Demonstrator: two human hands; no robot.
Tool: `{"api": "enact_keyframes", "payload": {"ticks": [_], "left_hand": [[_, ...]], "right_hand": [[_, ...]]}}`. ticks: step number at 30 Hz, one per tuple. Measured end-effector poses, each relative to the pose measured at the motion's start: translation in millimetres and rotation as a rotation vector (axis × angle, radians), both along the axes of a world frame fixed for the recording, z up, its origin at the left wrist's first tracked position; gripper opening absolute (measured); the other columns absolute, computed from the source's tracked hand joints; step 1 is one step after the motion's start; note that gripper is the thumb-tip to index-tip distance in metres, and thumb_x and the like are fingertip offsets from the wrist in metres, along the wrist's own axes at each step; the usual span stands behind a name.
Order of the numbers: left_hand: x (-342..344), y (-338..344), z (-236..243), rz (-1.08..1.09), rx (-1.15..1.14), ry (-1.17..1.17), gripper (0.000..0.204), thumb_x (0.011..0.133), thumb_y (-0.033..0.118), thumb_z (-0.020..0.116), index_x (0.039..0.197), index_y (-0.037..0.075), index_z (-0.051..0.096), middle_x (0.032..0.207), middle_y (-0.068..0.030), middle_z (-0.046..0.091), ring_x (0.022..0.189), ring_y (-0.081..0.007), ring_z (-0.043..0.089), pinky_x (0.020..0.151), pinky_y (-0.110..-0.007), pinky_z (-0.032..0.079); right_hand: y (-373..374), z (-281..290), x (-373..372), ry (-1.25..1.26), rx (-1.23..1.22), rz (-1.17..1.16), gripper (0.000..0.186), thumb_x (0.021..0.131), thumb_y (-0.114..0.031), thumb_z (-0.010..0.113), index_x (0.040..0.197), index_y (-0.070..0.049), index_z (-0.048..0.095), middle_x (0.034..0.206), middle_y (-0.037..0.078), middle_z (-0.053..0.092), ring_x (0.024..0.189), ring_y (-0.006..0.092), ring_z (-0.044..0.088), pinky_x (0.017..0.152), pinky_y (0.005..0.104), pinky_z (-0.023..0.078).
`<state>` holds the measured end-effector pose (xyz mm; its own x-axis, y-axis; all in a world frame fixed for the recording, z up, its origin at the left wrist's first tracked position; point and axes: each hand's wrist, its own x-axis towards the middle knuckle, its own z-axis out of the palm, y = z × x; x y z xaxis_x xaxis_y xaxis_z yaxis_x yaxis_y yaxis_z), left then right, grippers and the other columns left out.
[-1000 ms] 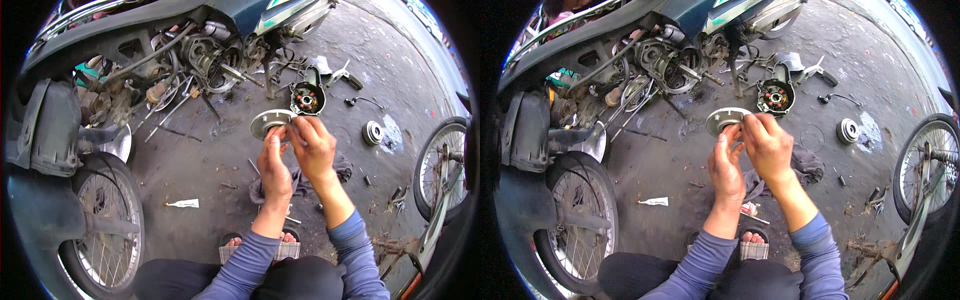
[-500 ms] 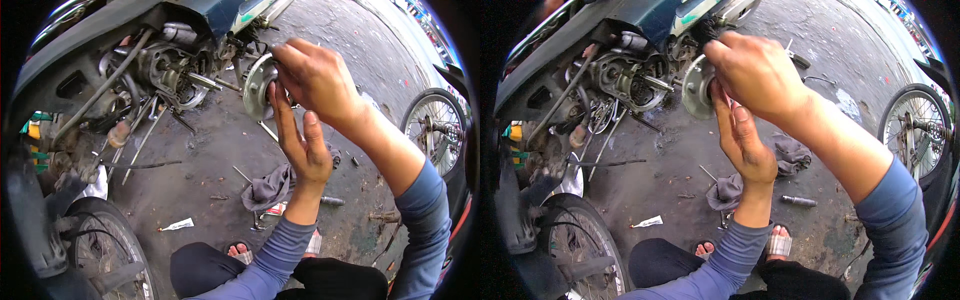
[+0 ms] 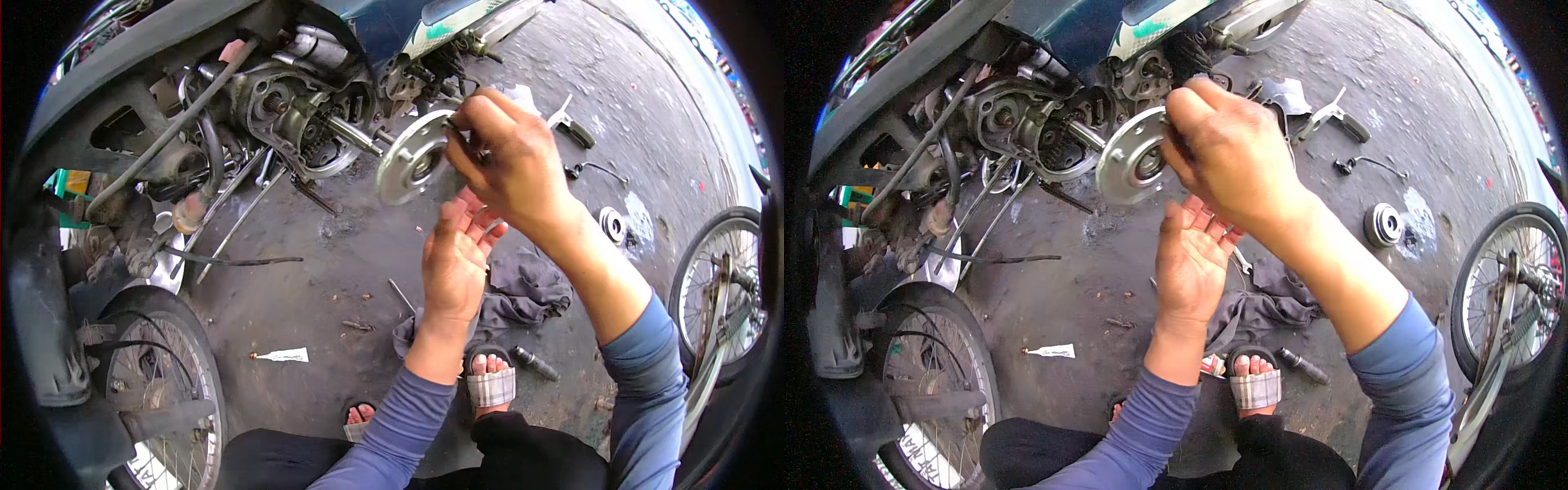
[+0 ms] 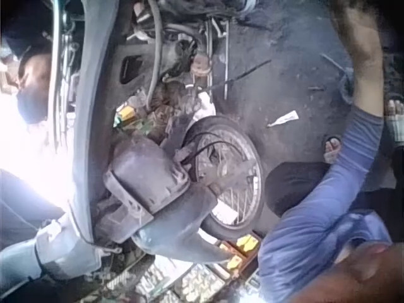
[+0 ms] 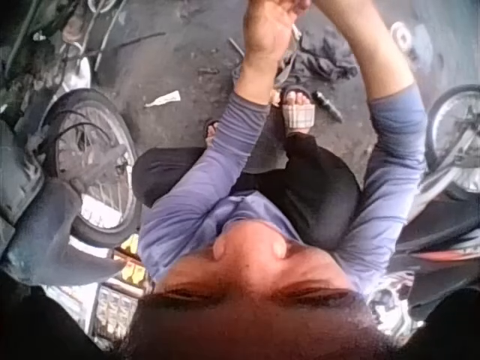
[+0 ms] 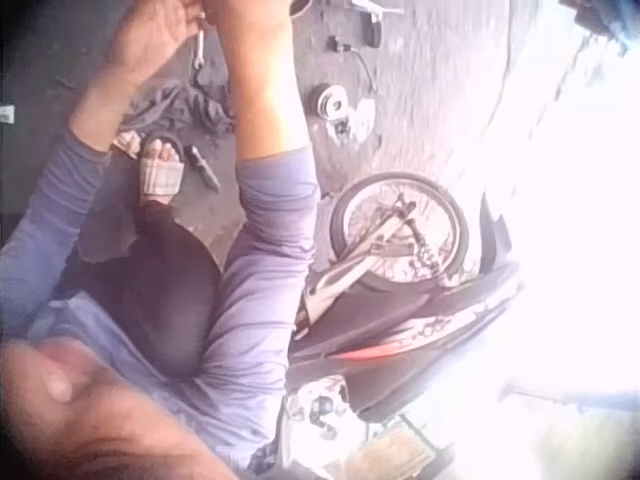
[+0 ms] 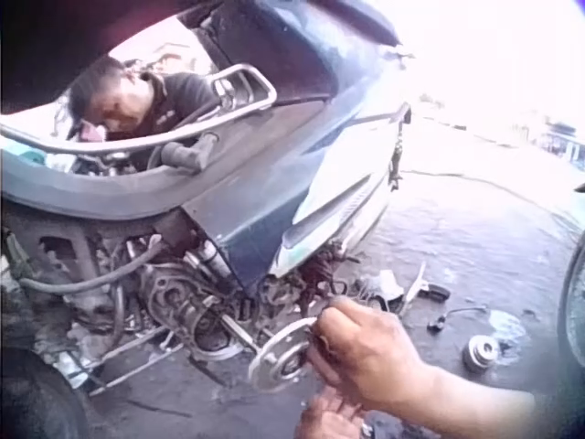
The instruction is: Applying grey sealant to a circular engine component and installing it onto the engine crankcase shaft.
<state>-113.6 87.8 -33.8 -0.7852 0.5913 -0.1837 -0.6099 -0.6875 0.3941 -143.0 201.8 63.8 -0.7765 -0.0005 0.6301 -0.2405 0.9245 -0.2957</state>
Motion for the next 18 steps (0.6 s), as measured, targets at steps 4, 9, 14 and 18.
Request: {"api": "enact_keyframes", "payload": {"ticks": [4,9,14,18], "left_hand": [[-15.0,-9.5,-8.4,-0.068,0.227,-0.106,0.075,0.088,0.066,0.05,0.136,0.009,0.044,0.133,-0.0063,0.054,0.123,-0.0259,0.048,0.104,-0.048,0.036],[-27.1,-6.3,0.0,0.023,0.315,-0.193,0.079,0.084,0.068,0.054,0.139,0.011,0.044,0.136,-0.0066,0.051,0.129,-0.0256,0.043,0.109,-0.051,0.029],[-28.3,4.1,9.3,0.12,0.292,-0.274,0.079,0.083,0.066,0.057,0.139,0.012,0.045,0.136,-0.0064,0.051,0.13,-0.0244,0.042,0.109,-0.052,0.029],[-38.1,2.5,4.9,0.112,0.356,-0.249,0.077,0.083,0.062,0.059,0.139,0.012,0.046,0.137,-0.0073,0.05,0.132,-0.0238,0.041,0.11,-0.05,0.029]], "right_hand": [[-2.4,-11.9,-17.3,0.035,-0.105,0.068,0.018,0.08,-0.015,0.065,0.08,-0.004,0.051,0.078,0.013,0.054,0.068,0.0358,0.06,0.058,0.0445,0.048],[3.2,-20.6,-22.1,0.01,-0.15,0.142,0.015,0.078,-0.003,0.07,0.083,-0.001,0.056,0.077,0.011,0.055,0.064,0.0274,0.059,0.056,0.0345,0.047],[4.3,-30.9,-22.4,0.04,-0.193,0.198,0.017,0.079,-0.012,0.066,0.08,-0.005,0.051,0.076,0.011,0.052,0.067,0.0337,0.059,0.057,0.0424,0.048],[3.1,-25.6,-29.2,0.026,-0.158,0.199,0.015,0.079,-0.006,0.071,0.083,-0.001,0.057,0.078,0.011,0.056,0.065,0.0298,0.059,0.057,0.0357,0.047]]}}
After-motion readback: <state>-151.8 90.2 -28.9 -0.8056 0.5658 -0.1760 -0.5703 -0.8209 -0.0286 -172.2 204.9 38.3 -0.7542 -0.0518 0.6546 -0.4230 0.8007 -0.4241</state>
